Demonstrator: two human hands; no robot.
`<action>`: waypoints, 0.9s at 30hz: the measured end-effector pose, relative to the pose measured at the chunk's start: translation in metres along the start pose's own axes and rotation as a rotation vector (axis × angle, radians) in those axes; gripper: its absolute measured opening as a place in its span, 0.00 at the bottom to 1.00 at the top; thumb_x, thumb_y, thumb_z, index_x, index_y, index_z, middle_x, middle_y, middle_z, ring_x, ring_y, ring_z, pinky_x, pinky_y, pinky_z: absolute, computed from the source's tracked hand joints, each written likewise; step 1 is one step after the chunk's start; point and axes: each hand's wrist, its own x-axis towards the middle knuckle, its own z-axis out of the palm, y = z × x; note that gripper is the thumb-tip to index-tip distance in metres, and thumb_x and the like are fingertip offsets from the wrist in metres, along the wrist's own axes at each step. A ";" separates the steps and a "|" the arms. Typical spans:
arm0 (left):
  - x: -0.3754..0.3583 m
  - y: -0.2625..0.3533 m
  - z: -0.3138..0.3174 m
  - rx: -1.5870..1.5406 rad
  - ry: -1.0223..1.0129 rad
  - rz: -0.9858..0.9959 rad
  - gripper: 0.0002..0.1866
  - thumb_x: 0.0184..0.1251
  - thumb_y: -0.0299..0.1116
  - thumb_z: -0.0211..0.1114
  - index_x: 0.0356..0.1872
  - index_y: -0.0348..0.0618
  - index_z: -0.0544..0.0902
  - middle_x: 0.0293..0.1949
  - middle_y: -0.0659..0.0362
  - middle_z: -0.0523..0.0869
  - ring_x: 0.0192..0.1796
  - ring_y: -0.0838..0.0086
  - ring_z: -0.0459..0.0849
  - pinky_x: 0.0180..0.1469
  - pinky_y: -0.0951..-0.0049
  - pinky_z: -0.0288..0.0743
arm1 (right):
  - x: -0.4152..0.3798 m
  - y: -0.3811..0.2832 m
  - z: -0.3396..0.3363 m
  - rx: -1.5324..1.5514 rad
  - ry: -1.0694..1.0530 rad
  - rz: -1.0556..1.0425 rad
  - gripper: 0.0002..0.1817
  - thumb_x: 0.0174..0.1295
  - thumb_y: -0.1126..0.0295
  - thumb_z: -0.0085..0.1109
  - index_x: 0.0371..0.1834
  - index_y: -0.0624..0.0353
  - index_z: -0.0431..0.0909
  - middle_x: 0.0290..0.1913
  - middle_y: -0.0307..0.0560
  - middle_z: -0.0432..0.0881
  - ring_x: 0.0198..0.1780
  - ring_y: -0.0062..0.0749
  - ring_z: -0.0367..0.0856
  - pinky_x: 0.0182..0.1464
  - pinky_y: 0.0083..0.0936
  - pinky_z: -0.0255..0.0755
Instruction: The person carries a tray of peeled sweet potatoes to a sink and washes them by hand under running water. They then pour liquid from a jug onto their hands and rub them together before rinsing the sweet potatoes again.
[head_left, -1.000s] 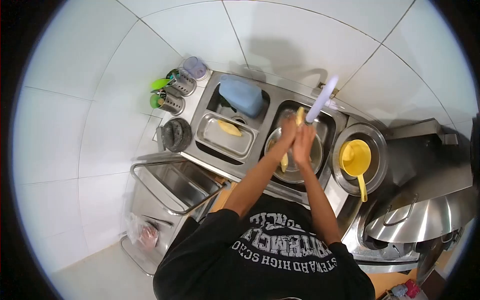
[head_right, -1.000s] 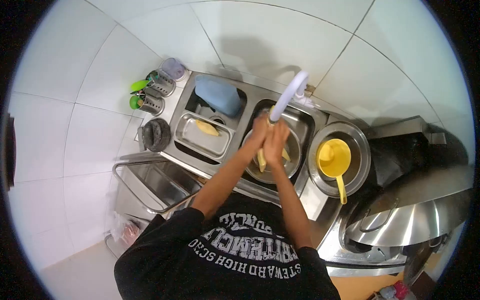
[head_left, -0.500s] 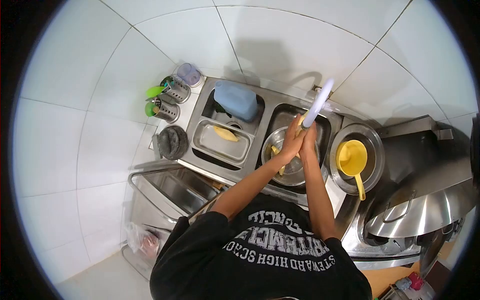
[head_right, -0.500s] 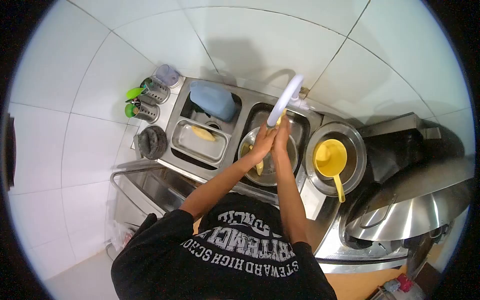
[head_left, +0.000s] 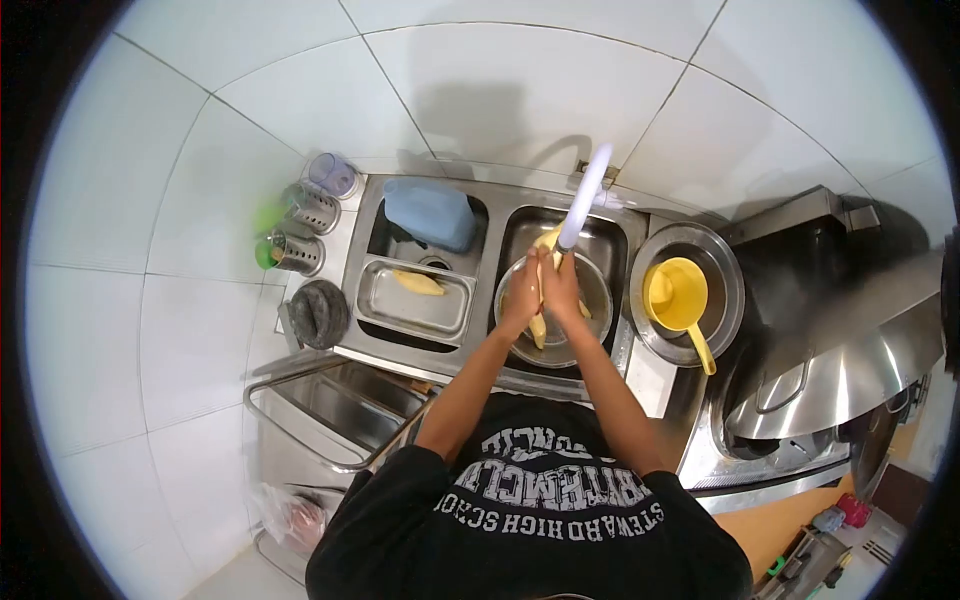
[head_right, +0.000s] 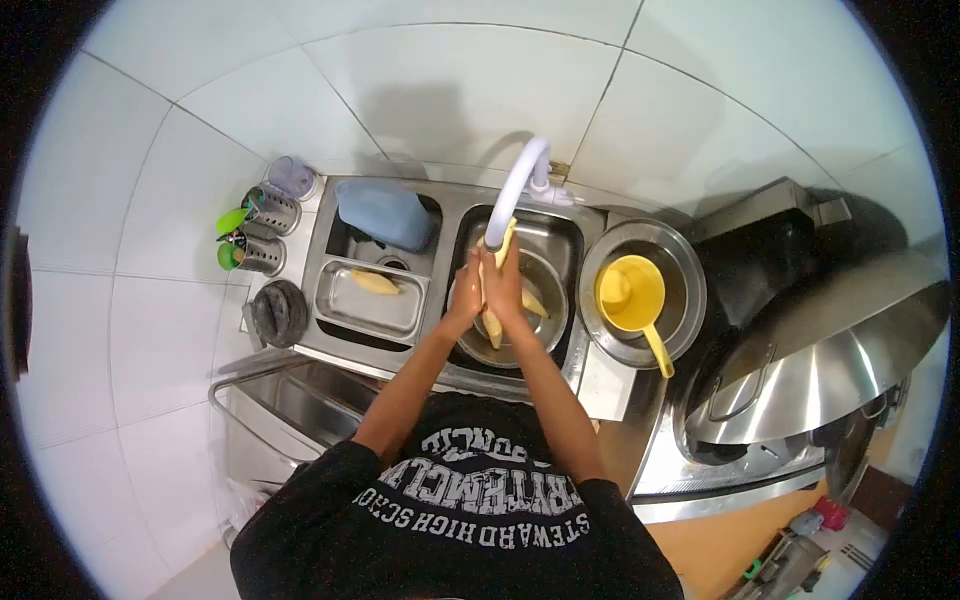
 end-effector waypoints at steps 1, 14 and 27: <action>-0.012 0.021 -0.004 -0.119 -0.102 -0.246 0.34 0.71 0.60 0.41 0.29 0.34 0.79 0.20 0.54 0.80 0.21 0.65 0.78 0.23 0.65 0.68 | 0.010 0.014 0.002 0.374 -0.099 0.286 0.23 0.65 0.57 0.52 0.55 0.64 0.70 0.52 0.57 0.76 0.54 0.43 0.76 0.52 0.30 0.69; 0.002 -0.006 0.012 0.017 -0.005 -0.174 0.27 0.73 0.53 0.45 0.44 0.35 0.78 0.44 0.43 0.82 0.47 0.56 0.81 0.48 0.61 0.71 | 0.024 -0.003 -0.004 0.331 0.086 0.459 0.25 0.68 0.49 0.49 0.37 0.66 0.78 0.29 0.51 0.81 0.31 0.40 0.80 0.37 0.31 0.72; 0.026 0.060 0.000 -0.017 -0.308 -0.158 0.31 0.73 0.55 0.44 0.63 0.39 0.67 0.62 0.53 0.73 0.67 0.67 0.66 0.70 0.67 0.54 | 0.000 -0.006 -0.016 0.146 0.166 0.165 0.25 0.69 0.51 0.46 0.48 0.67 0.75 0.40 0.67 0.80 0.45 0.61 0.78 0.47 0.42 0.69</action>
